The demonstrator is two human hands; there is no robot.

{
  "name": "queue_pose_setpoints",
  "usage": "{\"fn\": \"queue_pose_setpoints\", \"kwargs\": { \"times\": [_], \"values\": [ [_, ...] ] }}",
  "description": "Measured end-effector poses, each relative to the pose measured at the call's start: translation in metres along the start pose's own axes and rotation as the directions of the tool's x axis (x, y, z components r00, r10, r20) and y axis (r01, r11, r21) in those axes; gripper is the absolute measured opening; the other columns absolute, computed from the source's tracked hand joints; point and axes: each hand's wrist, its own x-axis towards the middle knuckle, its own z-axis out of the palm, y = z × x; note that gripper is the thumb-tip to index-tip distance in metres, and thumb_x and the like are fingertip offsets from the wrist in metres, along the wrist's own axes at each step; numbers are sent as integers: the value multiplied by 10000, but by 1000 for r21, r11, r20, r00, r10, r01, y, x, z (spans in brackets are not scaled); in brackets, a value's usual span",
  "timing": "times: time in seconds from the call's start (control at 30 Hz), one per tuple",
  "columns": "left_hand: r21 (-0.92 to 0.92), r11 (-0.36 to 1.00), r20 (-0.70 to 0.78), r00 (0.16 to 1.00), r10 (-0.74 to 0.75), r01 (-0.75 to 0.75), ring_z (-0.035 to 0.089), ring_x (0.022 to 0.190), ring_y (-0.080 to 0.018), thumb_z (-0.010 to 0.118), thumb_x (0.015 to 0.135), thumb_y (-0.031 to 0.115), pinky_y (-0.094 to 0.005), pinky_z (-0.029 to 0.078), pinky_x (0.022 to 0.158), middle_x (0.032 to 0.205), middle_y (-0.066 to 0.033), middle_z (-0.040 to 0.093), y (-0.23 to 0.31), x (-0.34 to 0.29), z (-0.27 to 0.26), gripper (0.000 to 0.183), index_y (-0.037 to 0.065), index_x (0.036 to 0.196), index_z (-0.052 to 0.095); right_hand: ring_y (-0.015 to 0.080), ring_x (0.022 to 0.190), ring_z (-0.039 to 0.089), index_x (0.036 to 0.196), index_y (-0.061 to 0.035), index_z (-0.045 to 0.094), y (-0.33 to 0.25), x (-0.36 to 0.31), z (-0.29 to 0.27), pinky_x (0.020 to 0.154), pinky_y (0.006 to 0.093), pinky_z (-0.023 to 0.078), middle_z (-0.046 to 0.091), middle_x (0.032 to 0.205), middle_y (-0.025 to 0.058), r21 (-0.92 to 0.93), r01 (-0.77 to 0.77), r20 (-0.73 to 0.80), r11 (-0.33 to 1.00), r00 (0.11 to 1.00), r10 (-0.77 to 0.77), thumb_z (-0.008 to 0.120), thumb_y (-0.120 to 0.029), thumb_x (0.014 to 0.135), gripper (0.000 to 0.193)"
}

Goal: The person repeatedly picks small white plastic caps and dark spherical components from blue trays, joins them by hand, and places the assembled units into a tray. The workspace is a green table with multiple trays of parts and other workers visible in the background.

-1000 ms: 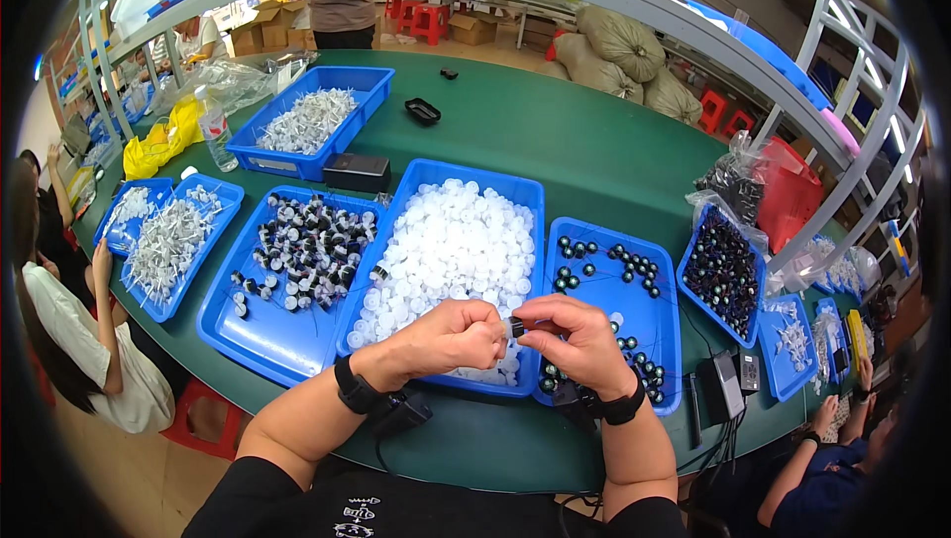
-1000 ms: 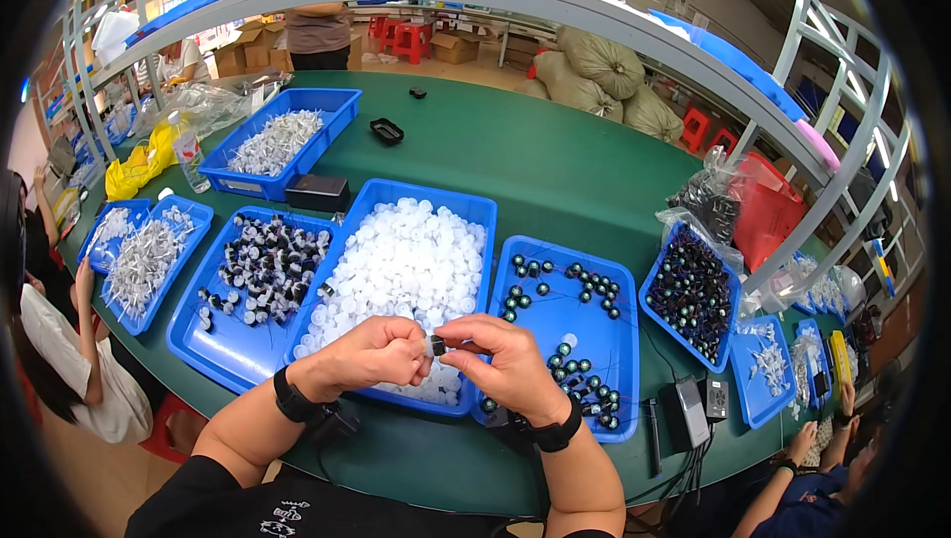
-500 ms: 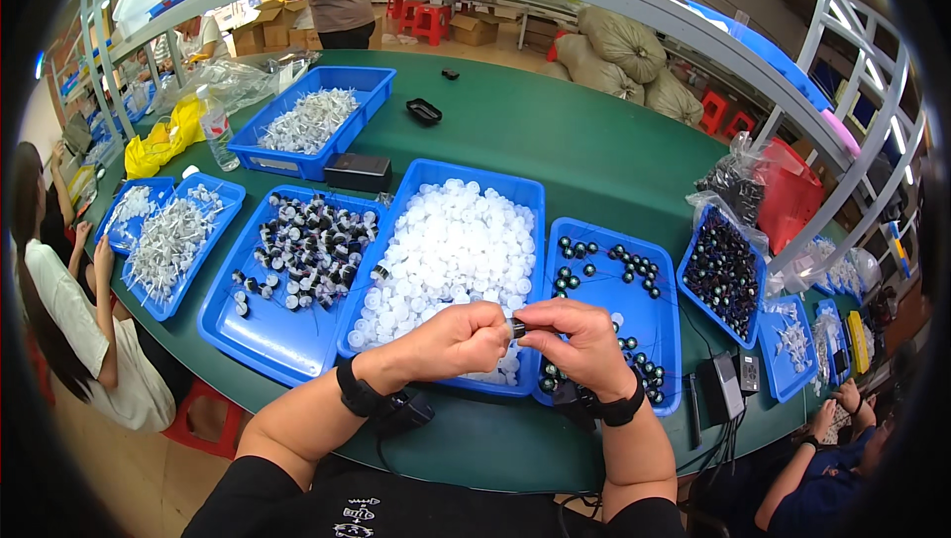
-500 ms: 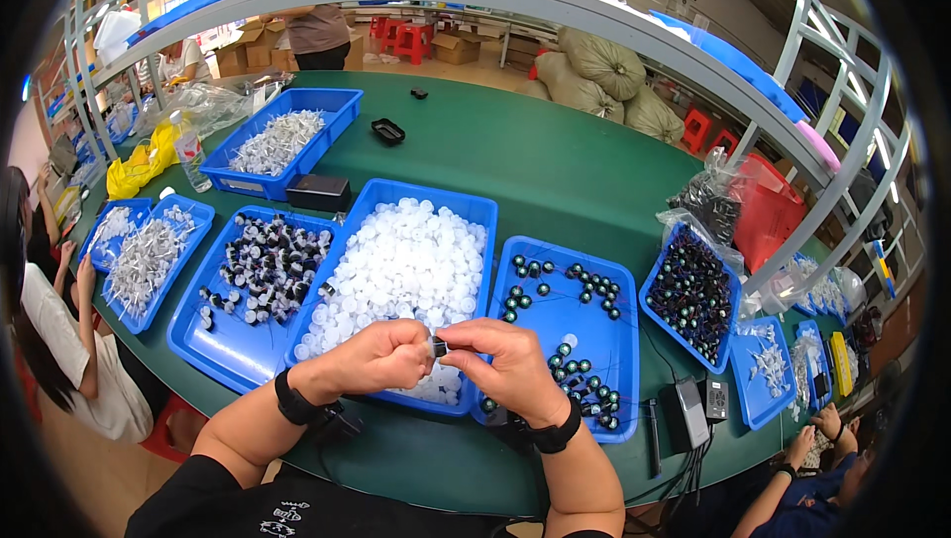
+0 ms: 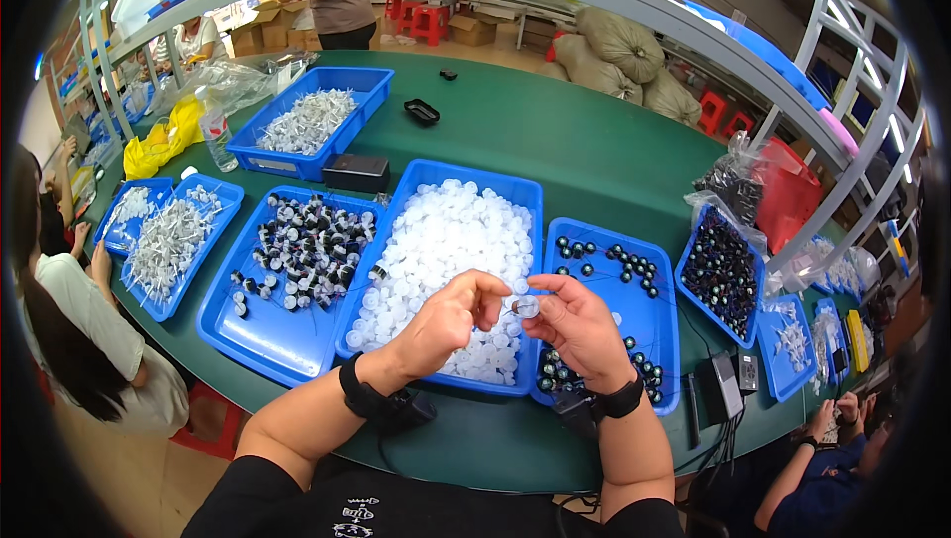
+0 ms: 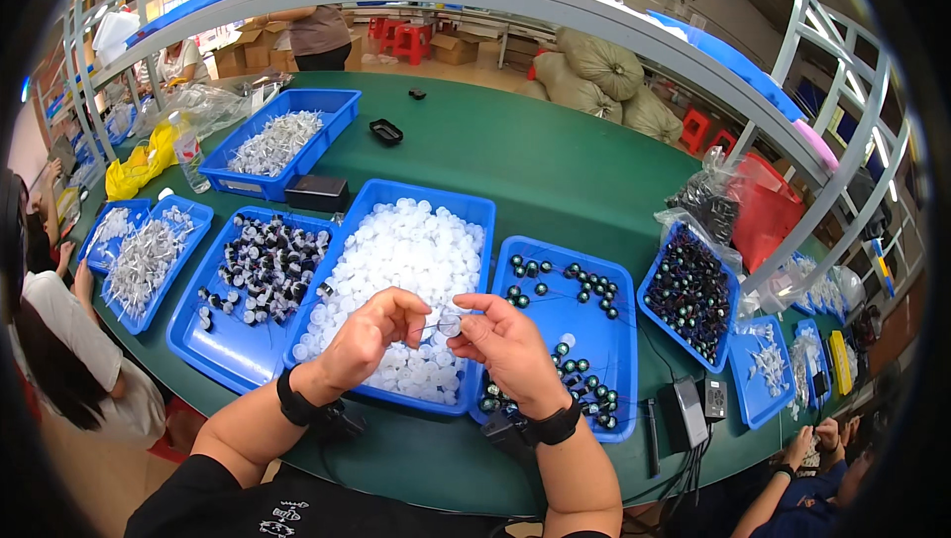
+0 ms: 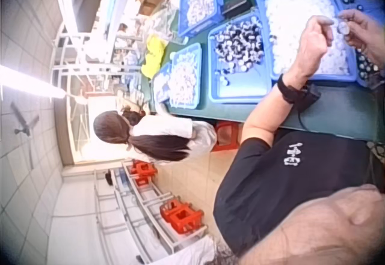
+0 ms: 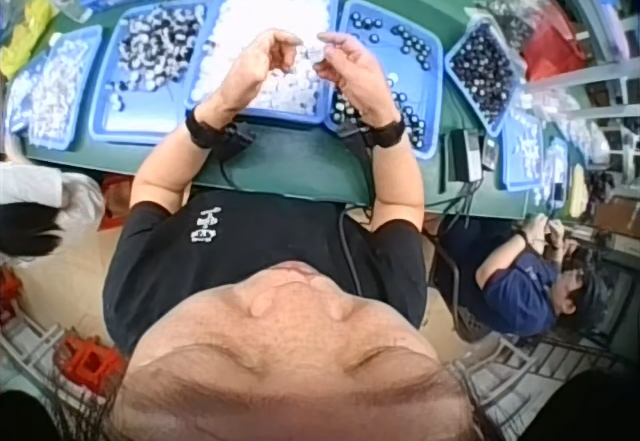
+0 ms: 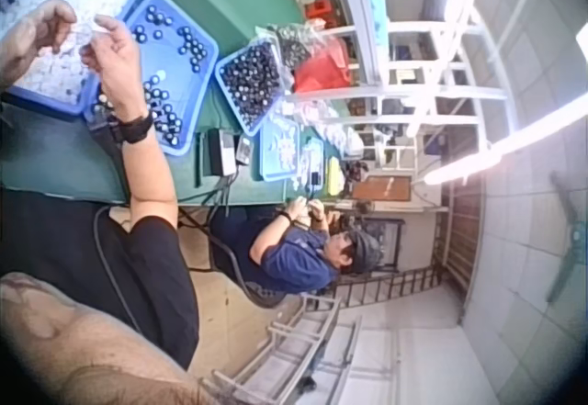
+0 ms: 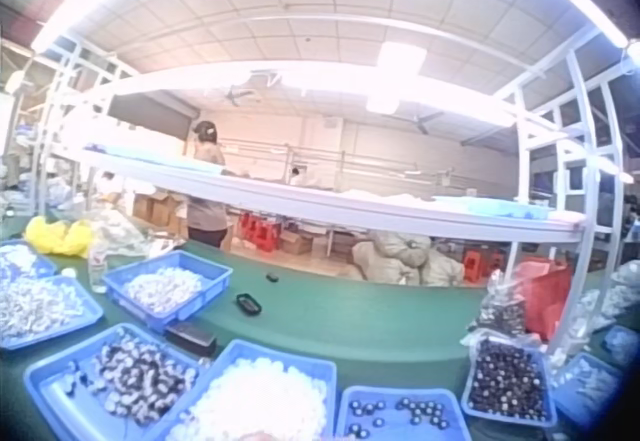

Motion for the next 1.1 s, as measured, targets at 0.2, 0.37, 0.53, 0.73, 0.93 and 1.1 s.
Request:
{"fn": "queue_pose_setpoints", "kwargs": {
  "times": [0.2,0.37,0.53,0.73,0.93,1.1],
  "values": [
    [754,605,112,957,269,-258,500,687,-157,696,725,77,-290,437,616,822,-65,529,0,4,14,303,23,1003,588,132,905,631,1342,-30,398,-2,1,-2,759,266,534,606,987,55,230,-178,151,957,978,145,545,-127,957,424],
    [798,528,140,942,306,-290,505,662,-175,717,712,94,-294,434,595,792,-62,535,-3,2,18,268,25,936,588,110,886,621,1334,-32,404,-1,-3,8,765,262,523,617,972,58,8,-146,150,989,978,143,605,-138,923,470],
    [784,525,165,927,337,-331,530,694,-178,710,694,78,-288,437,605,792,-64,543,3,-13,5,238,27,884,577,111,853,610,1291,-33,452,-8,-9,12,763,250,502,648,976,70,-351,-38,103,936,992,79,642,-134,895,451],
    [861,426,-477,726,495,276,550,763,-210,675,705,69,-319,466,687,861,-113,558,35,-39,-82,244,13,930,600,159,766,645,968,-10,669,-32,-12,-60,701,274,500,692,849,90,-832,-66,-209,551,957,-202,652,-120,840,169],
    [971,237,-119,924,362,32,592,948,-308,646,734,58,-373,467,873,1015,-166,612,33,-28,-54,333,3,1061,619,340,845,646,951,-44,698,12,-1,-80,754,407,508,681,882,172,-991,12,11,130,1000,-9,708,-189,747,251],
    [963,210,187,980,-62,-171,593,942,-370,558,796,56,-436,479,832,947,-195,626,-13,1,-33,234,10,1007,648,333,840,653,957,-54,694,21,11,-71,739,398,511,683,871,165,-993,11,29,118,987,158,719,-162,730,252]
  ]
}}
